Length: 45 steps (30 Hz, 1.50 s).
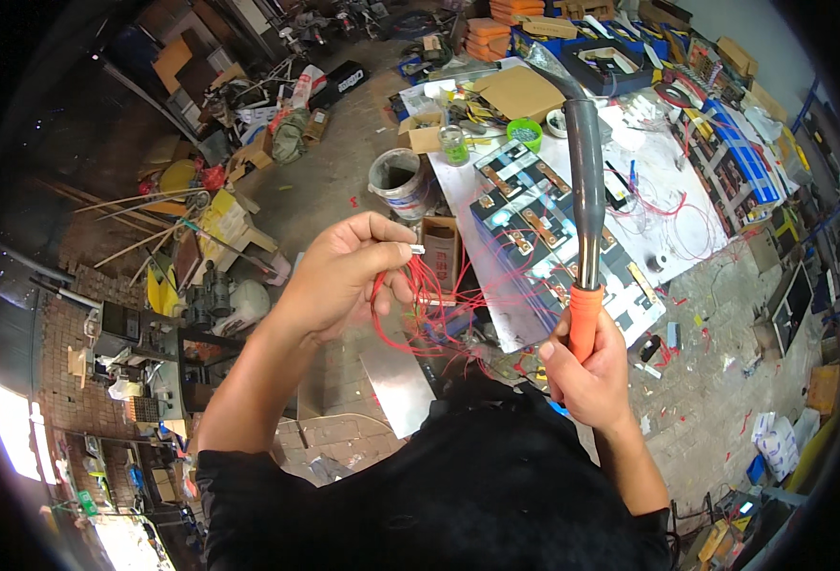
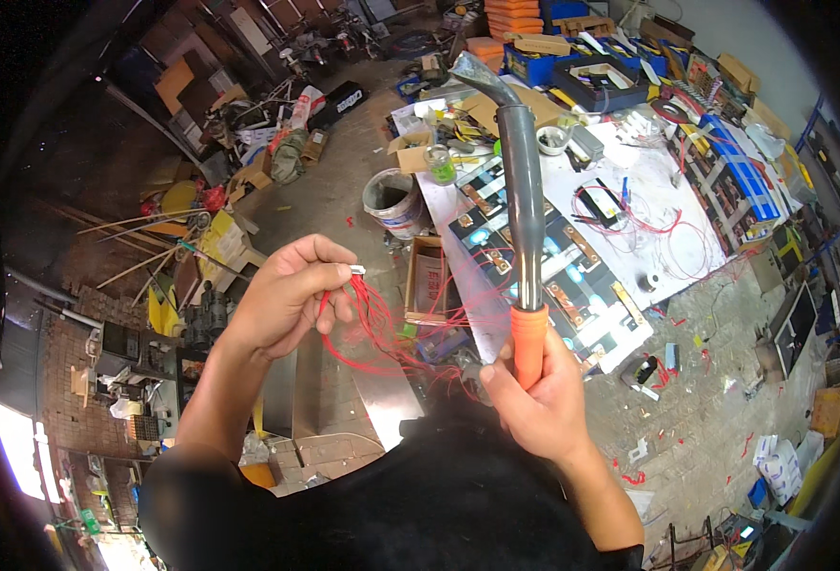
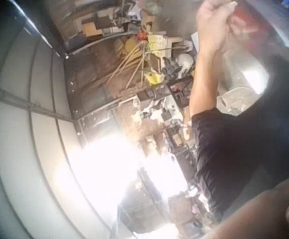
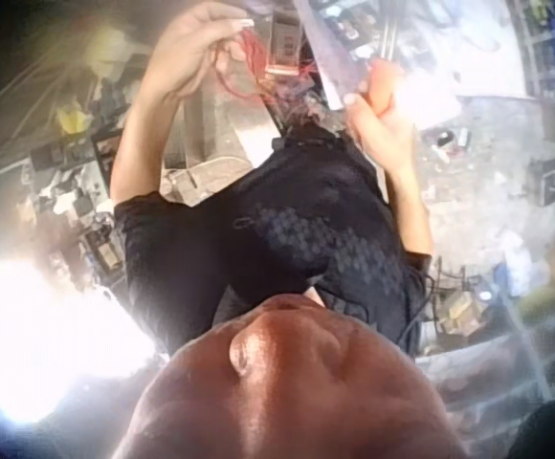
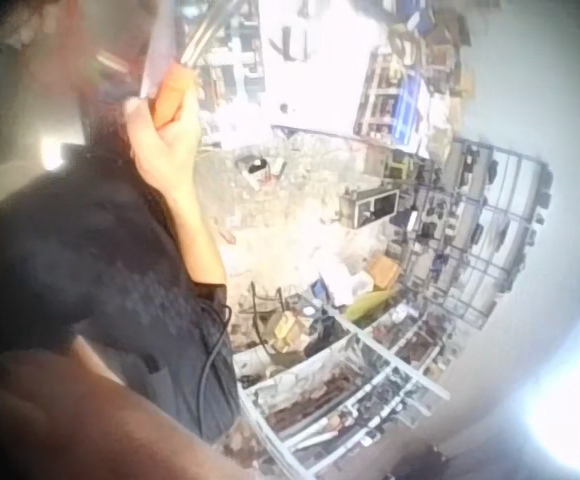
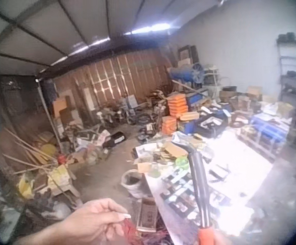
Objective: The person uses a soldering iron to attach red wires to the terminals of a battery pack. They then flip the pack over, apply blue tape to the underside, and flip it back to continue soldering additional connections.
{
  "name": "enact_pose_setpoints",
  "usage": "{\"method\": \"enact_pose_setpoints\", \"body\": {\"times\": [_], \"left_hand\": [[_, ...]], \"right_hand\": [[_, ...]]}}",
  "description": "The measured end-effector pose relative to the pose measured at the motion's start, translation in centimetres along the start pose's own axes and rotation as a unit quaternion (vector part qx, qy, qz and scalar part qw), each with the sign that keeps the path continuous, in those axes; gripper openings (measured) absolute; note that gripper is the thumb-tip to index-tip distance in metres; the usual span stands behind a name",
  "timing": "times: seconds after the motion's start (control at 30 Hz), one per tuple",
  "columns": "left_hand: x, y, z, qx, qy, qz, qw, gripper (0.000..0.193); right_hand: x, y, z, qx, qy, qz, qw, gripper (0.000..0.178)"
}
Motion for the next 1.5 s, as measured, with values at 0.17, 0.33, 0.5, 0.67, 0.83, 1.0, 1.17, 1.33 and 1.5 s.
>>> {"method": "enact_pose_setpoints", "body": {"times": [0.17,0.33,0.5,0.67,0.83,1.0,1.17,1.33,1.5], "left_hand": [[-1.2,-1.5,-0.2,0.028,-0.04,-0.054,0.997,0.014],[-1.7,-0.6,-0.9,0.001,-0.043,-0.12,0.992,0.017],[-1.8,0.6,-1.3,-0.03,-0.058,-0.127,0.99,0.024],[-2.6,0.4,-1.7,-0.028,-0.055,-0.136,0.989,0.025],[-2.7,0.2,-1.6,-0.04,-0.029,-0.105,0.993,0.028],[-3.0,0.5,-1.5,-0.057,-0.023,-0.045,0.997,0.032],[-3.9,0.2,-0.5,-0.061,-0.018,-0.043,0.997,0.033],[-3.7,0.6,-0.2,-0.053,-0.039,-0.041,0.997,0.031],[-4.1,0.8,0.6,-0.091,-0.051,-0.067,0.992,0.028]], "right_hand": [[-0.7,3.0,3.4,-0.024,-0.022,-0.005,0.999,0.028],[-1.3,7.0,6.3,-0.033,-0.07,-0.045,0.996,0.045],[-1.0,9.1,7.6,-0.07,-0.056,-0.026,0.996,0.045],[0.0,9.6,8.2,-0.052,-0.06,-0.031,0.996,0.029],[-1.0,9.0,7.8,-0.021,-0.048,-0.069,0.996,0.027],[-1.1,8.6,7.6,-0.023,0.003,-0.054,0.998,0.026],[-0.6,7.9,8.6,-0.019,-0.038,-0.075,0.996,0.03],[-0.6,7.8,9.1,-0.033,-0.062,-0.065,0.995,0.03],[-0.6,7.4,9.3,-0.046,-0.019,-0.088,0.995,0.028]]}}
Point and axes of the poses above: each hand's wrist, its own z-axis towards the middle knuckle, its own y-axis out of the palm, x = y × z, the point moved 7 cm from there along z, towards the middle knuckle, and after that the axes turned 10 degrees about y, right-handed, at the moved point
